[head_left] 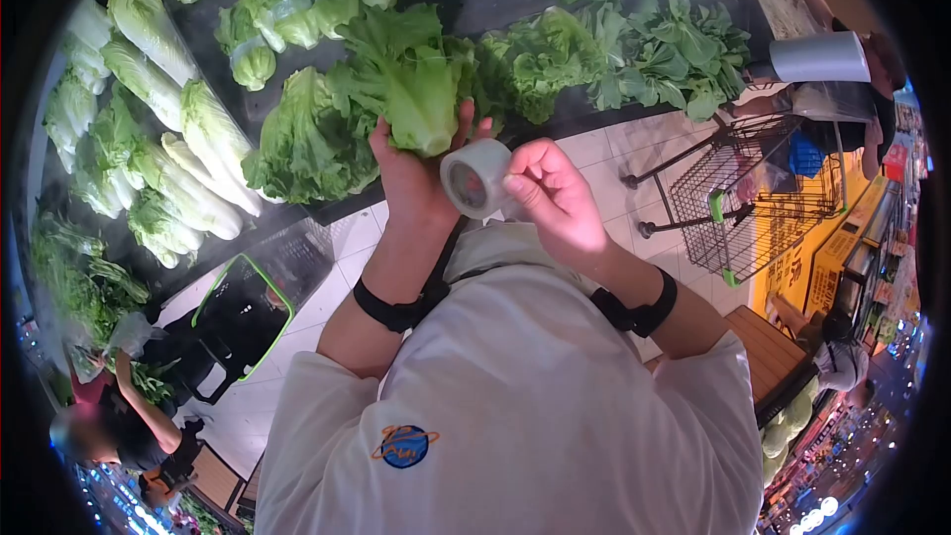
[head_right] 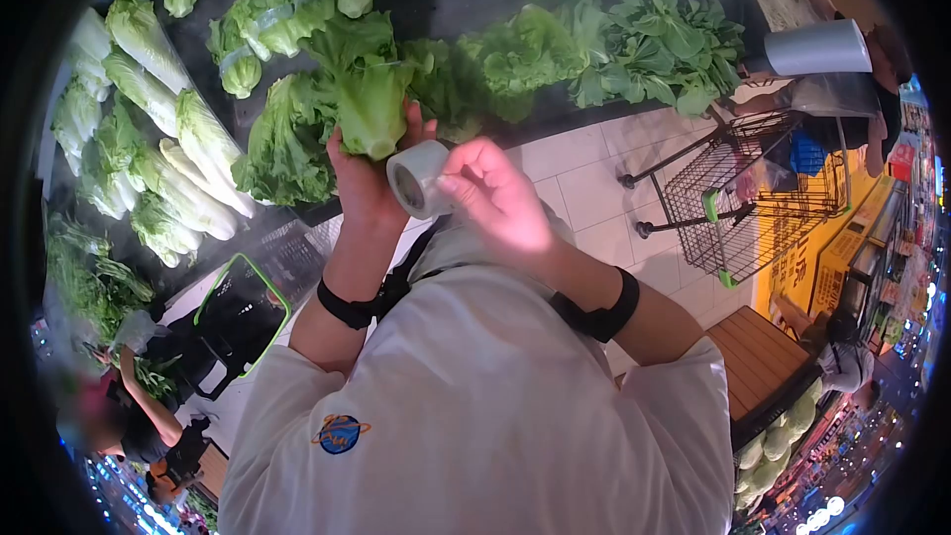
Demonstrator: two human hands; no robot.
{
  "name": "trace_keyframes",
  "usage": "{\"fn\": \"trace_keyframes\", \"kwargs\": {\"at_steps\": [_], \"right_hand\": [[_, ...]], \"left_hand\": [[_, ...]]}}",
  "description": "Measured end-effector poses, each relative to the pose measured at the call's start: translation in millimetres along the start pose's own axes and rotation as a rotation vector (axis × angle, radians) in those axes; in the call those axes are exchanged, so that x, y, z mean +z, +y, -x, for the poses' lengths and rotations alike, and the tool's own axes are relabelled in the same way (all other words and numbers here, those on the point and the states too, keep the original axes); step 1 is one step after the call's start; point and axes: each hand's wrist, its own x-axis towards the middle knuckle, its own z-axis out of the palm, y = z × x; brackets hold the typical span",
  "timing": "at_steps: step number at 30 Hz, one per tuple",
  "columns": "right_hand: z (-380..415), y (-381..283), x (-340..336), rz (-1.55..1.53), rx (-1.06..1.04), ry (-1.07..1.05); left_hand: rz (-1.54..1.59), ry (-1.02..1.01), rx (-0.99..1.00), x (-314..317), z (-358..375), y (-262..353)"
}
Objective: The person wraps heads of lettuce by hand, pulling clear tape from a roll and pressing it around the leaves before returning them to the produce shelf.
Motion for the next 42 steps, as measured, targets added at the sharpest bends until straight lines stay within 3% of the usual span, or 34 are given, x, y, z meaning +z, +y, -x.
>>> {"fn": "trace_keyframes", "kwargs": {"at_steps": [5, 9, 11, 16, 18, 20, 21, 23, 29, 36, 38, 42], "right_hand": [[5, -7, 6, 0.358, 0.044, 0.087], [8, -7, 3, 0.391, 0.042, 0.071], [10, -15, -1, 0.578, 0.104, -0.003], [14, -16, -4, 0.508, 0.117, -0.019], [15, -18, -2, 0.496, 0.088, -0.028], [12, -26, 2, 0.757, -0.159, 0.045], [10, -33, 2, 0.758, -0.161, 0.042], [6, -45, -1, 1.202, -0.516, 0.057], [0, -36, -12, 1.207, -0.677, -0.113], [1, -32, -1, 1.093, -0.542, 0.017], [2, -35, -1, 0.916, -0.211, 0.054], [0, -31, -2, 0.913, -0.151, 0.107]], "left_hand": [[-0.129, 0.122, -0.006, -4, -1, -6], [-0.294, 0.172, -0.009, 0, 4, -11], [-0.297, 0.194, -0.013, 0, 7, -16], [-0.379, 0.277, -0.031, -11, 4, -22], [-0.367, 0.161, -0.074, -20, 0, -23], [-0.393, 0.187, -0.058, -16, 3, -24], [-0.419, 0.212, -0.044, -11, 4, -24], [-0.425, 0.211, -0.031, -6, 6, -24], [-0.454, 0.228, 0.019, -5, 4, -24], [-0.404, 0.237, 0.019, -3, 6, -20], [-0.407, 0.228, 0.018, -3, 4, -18], [-0.402, 0.174, 0.026, -8, -6, -16]]}}
